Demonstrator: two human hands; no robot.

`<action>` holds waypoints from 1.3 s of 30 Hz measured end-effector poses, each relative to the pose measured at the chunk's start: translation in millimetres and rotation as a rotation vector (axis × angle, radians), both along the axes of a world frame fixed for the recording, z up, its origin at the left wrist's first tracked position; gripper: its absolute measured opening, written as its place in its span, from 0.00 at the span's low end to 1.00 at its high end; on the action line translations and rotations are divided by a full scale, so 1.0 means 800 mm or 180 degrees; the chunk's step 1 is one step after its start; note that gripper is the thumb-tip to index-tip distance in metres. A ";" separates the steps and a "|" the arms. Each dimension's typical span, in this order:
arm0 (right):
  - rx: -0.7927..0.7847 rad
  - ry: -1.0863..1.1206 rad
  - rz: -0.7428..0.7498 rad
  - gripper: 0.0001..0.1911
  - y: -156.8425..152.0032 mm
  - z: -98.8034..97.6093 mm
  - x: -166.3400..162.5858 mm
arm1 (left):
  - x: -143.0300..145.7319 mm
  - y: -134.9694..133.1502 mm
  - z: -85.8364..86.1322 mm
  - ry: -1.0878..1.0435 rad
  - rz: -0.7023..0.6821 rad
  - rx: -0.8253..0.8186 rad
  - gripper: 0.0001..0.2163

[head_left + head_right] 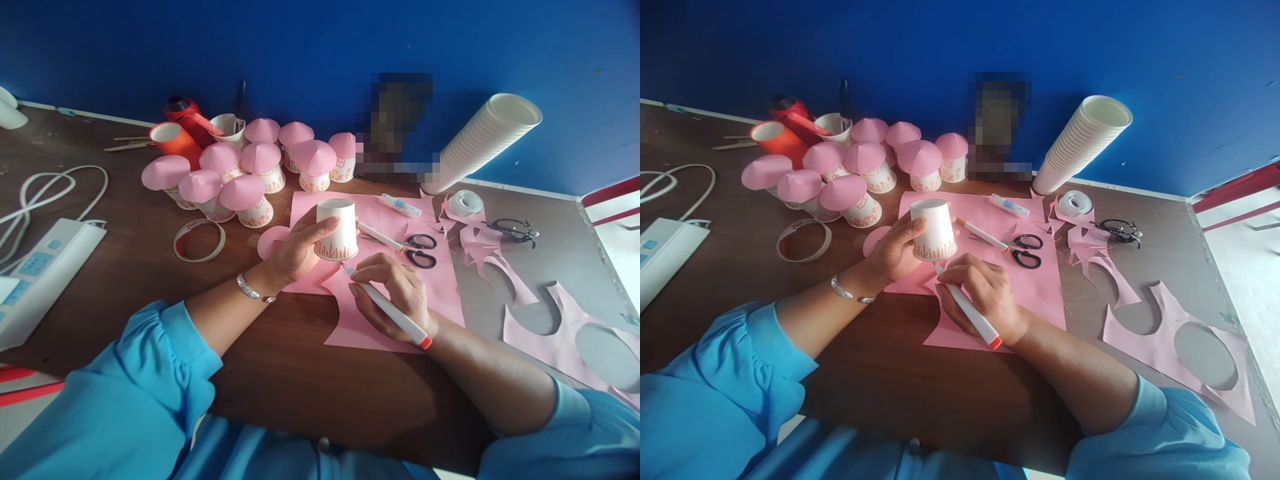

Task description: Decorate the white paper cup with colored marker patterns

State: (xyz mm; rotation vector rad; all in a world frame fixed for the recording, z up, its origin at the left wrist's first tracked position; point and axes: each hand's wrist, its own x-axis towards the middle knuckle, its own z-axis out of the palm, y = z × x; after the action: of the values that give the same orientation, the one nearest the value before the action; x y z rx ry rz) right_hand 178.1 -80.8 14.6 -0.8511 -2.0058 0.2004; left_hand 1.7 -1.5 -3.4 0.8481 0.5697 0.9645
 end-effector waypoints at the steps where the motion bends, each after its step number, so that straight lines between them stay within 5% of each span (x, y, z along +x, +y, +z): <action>1: 0.0017 -0.0012 0.0006 0.11 0.000 0.000 0.000 | 0.000 0.000 0.000 0.0009 0.0003 -0.0002 0.22; 29: 0.0307 0.0054 -0.0047 0.12 0.002 -0.015 0.006 | -0.002 -0.001 0.002 0.0170 -0.0117 0.0061 0.22; 35: -0.0159 0.0587 -0.0276 0.21 0.012 -0.027 0.008 | -0.002 0.004 0.000 0.0237 -0.0125 0.0049 0.21; 39: -0.0063 0.0368 -0.0307 0.38 0.026 -0.026 0.005 | -0.003 0.002 -0.001 0.0197 -0.0182 -0.0096 0.21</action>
State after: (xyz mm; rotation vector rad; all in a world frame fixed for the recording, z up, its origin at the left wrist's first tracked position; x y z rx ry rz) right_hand 182.4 -60.3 -5.8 -0.9258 -1.8536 0.2102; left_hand -1.0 0.4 -4.2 0.8653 0.6085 0.8780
